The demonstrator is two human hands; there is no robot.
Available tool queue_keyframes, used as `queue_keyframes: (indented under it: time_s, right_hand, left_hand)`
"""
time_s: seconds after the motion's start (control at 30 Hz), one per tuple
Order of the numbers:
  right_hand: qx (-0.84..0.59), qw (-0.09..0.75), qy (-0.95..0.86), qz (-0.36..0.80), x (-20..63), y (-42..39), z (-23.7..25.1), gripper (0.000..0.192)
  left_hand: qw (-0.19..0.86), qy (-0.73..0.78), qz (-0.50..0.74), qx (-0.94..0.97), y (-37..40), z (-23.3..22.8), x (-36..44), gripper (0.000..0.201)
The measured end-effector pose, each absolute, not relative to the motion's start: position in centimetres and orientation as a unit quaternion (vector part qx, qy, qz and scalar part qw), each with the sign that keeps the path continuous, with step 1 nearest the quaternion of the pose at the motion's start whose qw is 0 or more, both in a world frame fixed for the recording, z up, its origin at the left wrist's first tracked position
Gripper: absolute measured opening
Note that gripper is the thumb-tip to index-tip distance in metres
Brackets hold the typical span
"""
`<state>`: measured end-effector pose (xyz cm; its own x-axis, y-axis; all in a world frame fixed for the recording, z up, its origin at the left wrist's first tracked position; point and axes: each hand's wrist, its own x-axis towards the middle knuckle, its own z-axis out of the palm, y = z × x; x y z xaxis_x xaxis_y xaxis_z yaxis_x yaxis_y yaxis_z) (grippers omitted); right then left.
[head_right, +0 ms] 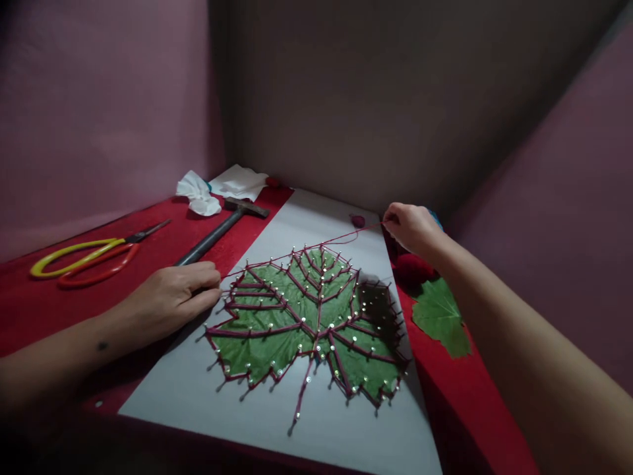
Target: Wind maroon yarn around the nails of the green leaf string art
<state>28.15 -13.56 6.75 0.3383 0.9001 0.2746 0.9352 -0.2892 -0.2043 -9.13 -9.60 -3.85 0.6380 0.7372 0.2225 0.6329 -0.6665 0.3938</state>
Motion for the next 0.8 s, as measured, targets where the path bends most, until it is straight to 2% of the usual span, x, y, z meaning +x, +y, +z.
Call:
queue_keyframes:
  time_s: [0.07, 0.2, 0.37, 0.5, 0.63, 0.8]
  right_hand:
    - [-0.832, 0.196, -0.519, -0.004, 29.8, -13.6, 6.8, 0.011]
    - [-0.856, 0.262, -0.441, 0.072, 33.0, -14.2, 6.1, 0.034]
    - [-0.835, 0.363, -0.395, 0.127, 36.5, -16.1, 5.8, 0.034]
    - [-0.822, 0.409, -0.385, 0.097, 38.9, -18.4, 5.3, 0.032]
    - [-0.825, 0.420, -0.376, 0.039, 40.8, -20.8, 3.9, 0.029]
    - [-0.833, 0.371, -0.410, -0.025, 42.4, -22.1, 4.1, 0.062]
  left_hand:
    - [0.134, 0.379, 0.186, 0.896, -9.5, -4.0, -9.2, 0.028]
    - [0.124, 0.368, 0.209, 0.898, -9.1, -4.6, -9.3, 0.028]
    - [0.111, 0.346, 0.222, 0.905, -8.6, -5.2, -9.4, 0.028]
    - [0.110, 0.338, 0.217, 0.909, -8.5, -5.4, -9.5, 0.028]
    - [0.111, 0.344, 0.213, 0.908, -8.6, -5.3, -9.4, 0.026]
    - [0.142, 0.367, 0.185, 0.900, -9.5, -3.9, -9.1, 0.025]
